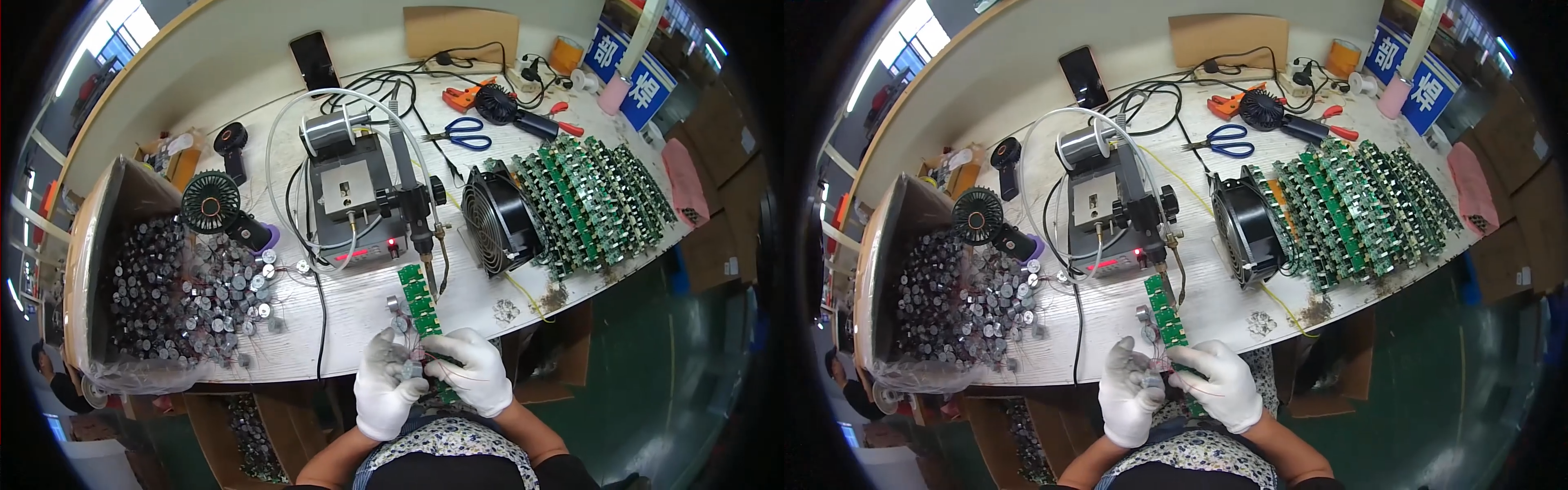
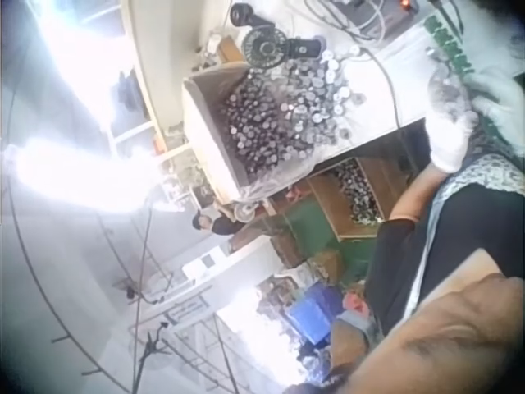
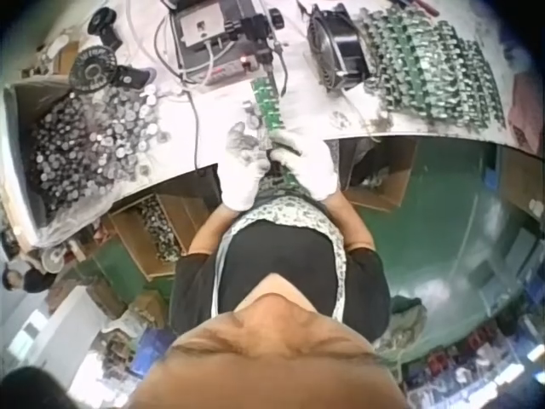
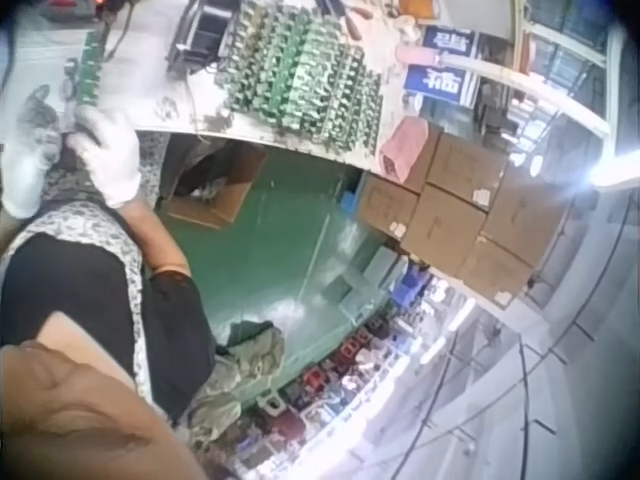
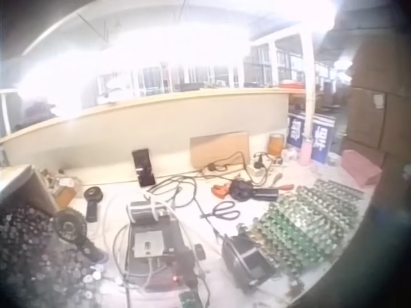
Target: The person assembles small vibrating motors onto a printed circuit board by hand at a manual workstation.
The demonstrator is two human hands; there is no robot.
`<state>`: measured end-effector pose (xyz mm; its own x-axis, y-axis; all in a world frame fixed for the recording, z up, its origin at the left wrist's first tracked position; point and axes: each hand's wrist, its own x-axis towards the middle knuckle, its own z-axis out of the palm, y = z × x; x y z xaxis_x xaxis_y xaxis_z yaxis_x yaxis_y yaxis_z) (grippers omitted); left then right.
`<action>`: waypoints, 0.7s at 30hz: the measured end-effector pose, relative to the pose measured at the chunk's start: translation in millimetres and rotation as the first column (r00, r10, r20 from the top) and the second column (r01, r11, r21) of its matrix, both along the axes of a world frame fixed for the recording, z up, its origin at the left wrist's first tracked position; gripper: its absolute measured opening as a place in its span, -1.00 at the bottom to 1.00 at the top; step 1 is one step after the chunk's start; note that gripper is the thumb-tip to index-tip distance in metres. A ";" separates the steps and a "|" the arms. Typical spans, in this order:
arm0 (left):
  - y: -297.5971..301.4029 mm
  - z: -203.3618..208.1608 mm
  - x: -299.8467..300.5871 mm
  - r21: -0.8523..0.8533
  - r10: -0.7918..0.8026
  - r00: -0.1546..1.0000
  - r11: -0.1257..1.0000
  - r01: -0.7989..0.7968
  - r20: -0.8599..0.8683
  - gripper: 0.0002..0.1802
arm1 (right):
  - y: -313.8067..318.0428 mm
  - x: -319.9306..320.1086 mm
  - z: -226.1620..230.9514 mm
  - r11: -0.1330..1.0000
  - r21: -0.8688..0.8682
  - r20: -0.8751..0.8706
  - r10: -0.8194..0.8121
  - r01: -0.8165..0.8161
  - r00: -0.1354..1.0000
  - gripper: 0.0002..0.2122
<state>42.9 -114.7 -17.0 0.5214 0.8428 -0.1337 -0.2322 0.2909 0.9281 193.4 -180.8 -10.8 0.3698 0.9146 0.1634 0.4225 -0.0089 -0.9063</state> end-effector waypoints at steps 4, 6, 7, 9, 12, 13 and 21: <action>6.0 -5.6 -0.4 0.150 -0.125 0.979 0.977 0.150 -0.164 -0.02 | -2.7 0.8 -5.0 1.000 0.004 -0.090 0.010 -0.009 0.996 -0.70; 6.4 -6.5 -2.4 0.120 -0.202 0.958 0.966 0.229 -0.205 -0.05 | -3.5 0.1 -4.0 1.000 0.002 -0.119 0.015 -0.015 0.993 -0.70; 8.6 -5.3 -4.0 0.120 -0.202 0.958 0.966 0.229 -0.205 -0.05 | -4.2 -1.0 -3.1 1.000 -0.016 -0.171 0.001 -0.003 0.985 -0.71; 16.1 -0.9 -6.1 0.278 -0.222 0.877 0.890 0.361 -0.427 -0.06 | -4.0 -1.0 -3.8 0.999 -0.033 -0.222 -0.014 0.006 0.975 -0.72; 22.8 7.3 -4.0 0.426 -0.174 0.805 0.775 0.467 -0.567 -0.06 | -3.2 -0.5 -6.9 1.000 0.007 -0.163 -0.005 0.006 0.987 -0.75; 24.2 12.5 -0.9 0.426 -0.177 0.805 0.774 0.469 -0.566 -0.06 | -2.8 -0.6 -7.1 1.000 0.004 -0.156 -0.018 0.019 0.988 -0.77; 33.1 23.8 -6.6 0.601 -0.054 0.763 0.581 0.548 -0.644 -0.30 | 2.2 -4.9 1.2 0.984 -0.090 -0.150 -0.166 0.154 0.975 -0.88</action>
